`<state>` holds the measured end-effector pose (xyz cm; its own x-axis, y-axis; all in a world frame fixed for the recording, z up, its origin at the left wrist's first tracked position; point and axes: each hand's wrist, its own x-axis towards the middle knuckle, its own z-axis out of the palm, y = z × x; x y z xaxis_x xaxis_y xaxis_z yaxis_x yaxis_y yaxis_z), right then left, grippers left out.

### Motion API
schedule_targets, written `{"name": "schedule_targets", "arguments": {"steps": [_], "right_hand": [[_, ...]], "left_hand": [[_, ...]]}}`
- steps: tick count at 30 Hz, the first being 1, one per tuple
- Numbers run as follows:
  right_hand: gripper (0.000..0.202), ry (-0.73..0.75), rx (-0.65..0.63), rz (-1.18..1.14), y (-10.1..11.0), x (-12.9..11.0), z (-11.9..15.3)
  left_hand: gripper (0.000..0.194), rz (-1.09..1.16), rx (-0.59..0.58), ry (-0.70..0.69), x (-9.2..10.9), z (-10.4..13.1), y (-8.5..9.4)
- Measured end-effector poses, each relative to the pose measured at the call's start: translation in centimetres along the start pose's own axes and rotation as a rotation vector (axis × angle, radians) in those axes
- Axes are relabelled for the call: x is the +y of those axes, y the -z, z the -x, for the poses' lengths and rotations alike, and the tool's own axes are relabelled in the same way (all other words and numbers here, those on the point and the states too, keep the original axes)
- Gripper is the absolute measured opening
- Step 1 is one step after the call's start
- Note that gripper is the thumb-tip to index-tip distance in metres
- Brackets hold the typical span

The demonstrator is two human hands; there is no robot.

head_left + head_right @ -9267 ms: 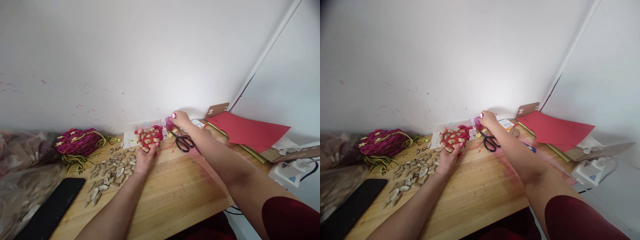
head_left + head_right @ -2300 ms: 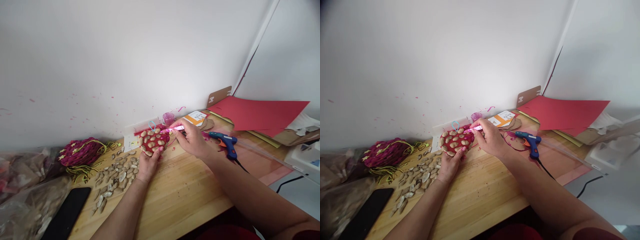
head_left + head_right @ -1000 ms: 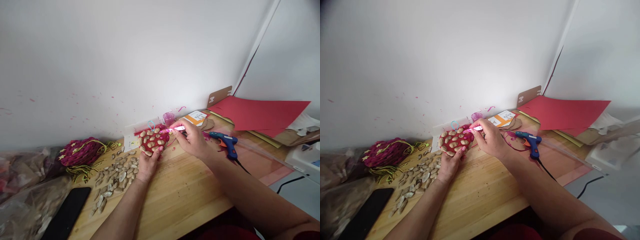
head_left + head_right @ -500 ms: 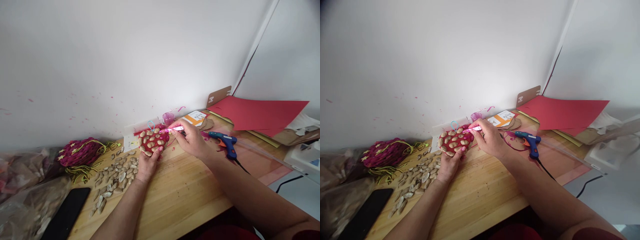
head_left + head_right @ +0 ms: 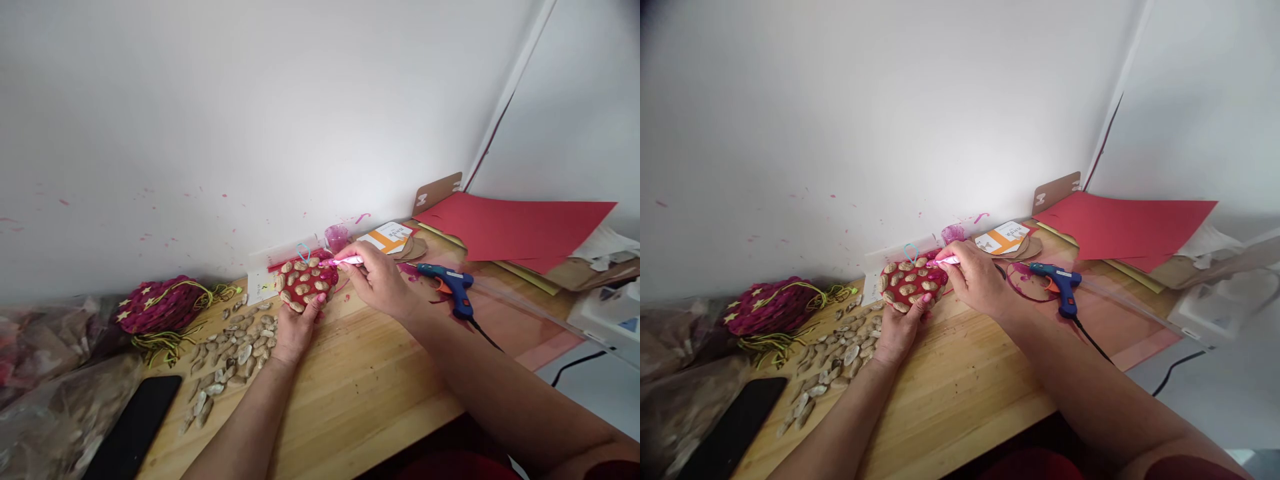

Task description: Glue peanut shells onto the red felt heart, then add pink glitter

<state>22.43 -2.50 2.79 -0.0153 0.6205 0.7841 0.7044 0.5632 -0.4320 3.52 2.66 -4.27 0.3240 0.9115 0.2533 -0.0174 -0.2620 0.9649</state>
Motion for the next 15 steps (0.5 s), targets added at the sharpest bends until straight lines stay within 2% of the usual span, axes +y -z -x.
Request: {"name": "schedule_targets", "arguments": {"steps": [8,15], "right_hand": [[0.007,-0.193,0.063,-0.078,0.2,-0.1,-0.1],[0.013,-0.356,0.126,-0.163,0.2,1.0,-0.1]], "left_hand": [[0.045,0.002,0.006,0.006,0.2,0.1,-0.1],[0.042,0.016,0.025,0.018,-0.8,-0.1,0.1]]}}
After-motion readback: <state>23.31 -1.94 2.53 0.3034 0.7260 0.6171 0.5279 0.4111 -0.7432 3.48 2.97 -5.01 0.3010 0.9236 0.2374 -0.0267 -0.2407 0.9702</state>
